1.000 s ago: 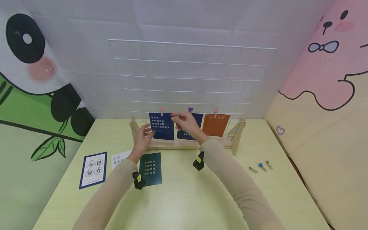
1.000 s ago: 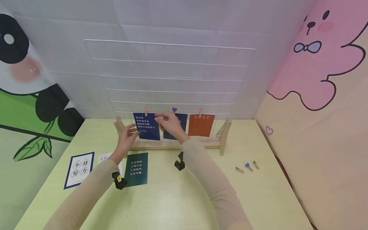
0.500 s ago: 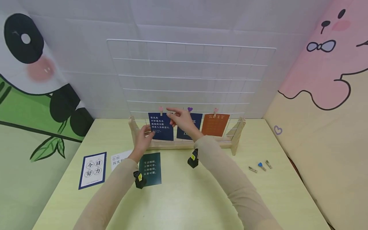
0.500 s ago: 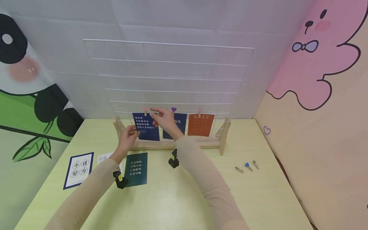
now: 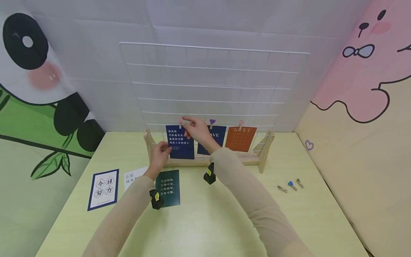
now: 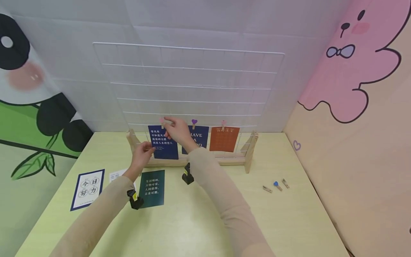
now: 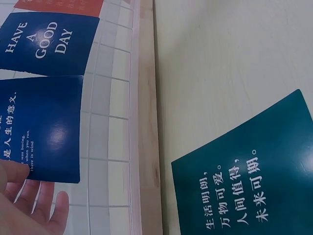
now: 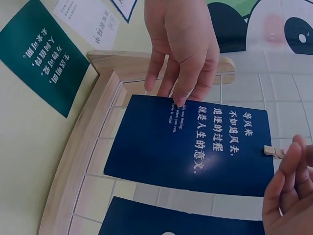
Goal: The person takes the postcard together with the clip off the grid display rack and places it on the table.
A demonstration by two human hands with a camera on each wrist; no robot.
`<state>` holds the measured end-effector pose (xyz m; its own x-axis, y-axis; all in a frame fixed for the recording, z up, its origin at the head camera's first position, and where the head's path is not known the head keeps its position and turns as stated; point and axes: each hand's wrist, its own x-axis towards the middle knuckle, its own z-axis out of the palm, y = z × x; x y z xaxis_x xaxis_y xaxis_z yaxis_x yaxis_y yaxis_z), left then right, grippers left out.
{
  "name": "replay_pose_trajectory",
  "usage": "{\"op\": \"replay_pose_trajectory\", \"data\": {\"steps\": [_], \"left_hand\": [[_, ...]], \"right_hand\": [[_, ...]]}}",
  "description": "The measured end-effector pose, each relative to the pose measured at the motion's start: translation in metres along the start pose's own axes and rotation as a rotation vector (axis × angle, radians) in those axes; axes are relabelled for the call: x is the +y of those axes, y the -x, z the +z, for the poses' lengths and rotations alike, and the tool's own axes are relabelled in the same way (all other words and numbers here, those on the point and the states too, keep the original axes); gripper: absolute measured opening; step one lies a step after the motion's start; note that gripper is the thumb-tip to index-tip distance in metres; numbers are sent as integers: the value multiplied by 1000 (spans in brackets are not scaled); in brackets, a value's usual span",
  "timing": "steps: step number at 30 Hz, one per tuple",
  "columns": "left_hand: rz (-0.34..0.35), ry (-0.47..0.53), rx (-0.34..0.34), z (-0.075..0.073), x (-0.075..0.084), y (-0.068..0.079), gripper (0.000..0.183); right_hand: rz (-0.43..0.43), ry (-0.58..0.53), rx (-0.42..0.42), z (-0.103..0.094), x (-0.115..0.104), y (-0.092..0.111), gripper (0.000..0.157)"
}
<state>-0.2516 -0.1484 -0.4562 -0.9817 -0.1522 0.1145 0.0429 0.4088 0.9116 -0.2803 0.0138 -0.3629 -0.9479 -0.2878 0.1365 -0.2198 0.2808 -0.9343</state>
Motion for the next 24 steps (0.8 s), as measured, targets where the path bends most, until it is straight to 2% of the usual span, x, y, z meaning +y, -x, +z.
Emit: {"op": "replay_pose_trajectory", "data": {"steps": [9, 14, 16, 19, 24], "left_hand": [[5, -16, 3, 0, 0, 1, 14], [-3, -9, -7, -2, 2, 2, 15], [-6, -11, -14, -3, 2, 3, 15], [-7, -13, -17, -4, 1, 4, 16], [-2, -17, -16, -5, 1, 4, 17]], "right_hand": [[-29, 114, 92, 4, -7, -3, 33], [16, 104, 141, 5, -10, -4, 26], [18, 94, 161, 8, 0, -10, 26], [40, 83, 176, 9, 0, -11, 25], [9, 111, 202, 9, -11, -4, 25]]}}
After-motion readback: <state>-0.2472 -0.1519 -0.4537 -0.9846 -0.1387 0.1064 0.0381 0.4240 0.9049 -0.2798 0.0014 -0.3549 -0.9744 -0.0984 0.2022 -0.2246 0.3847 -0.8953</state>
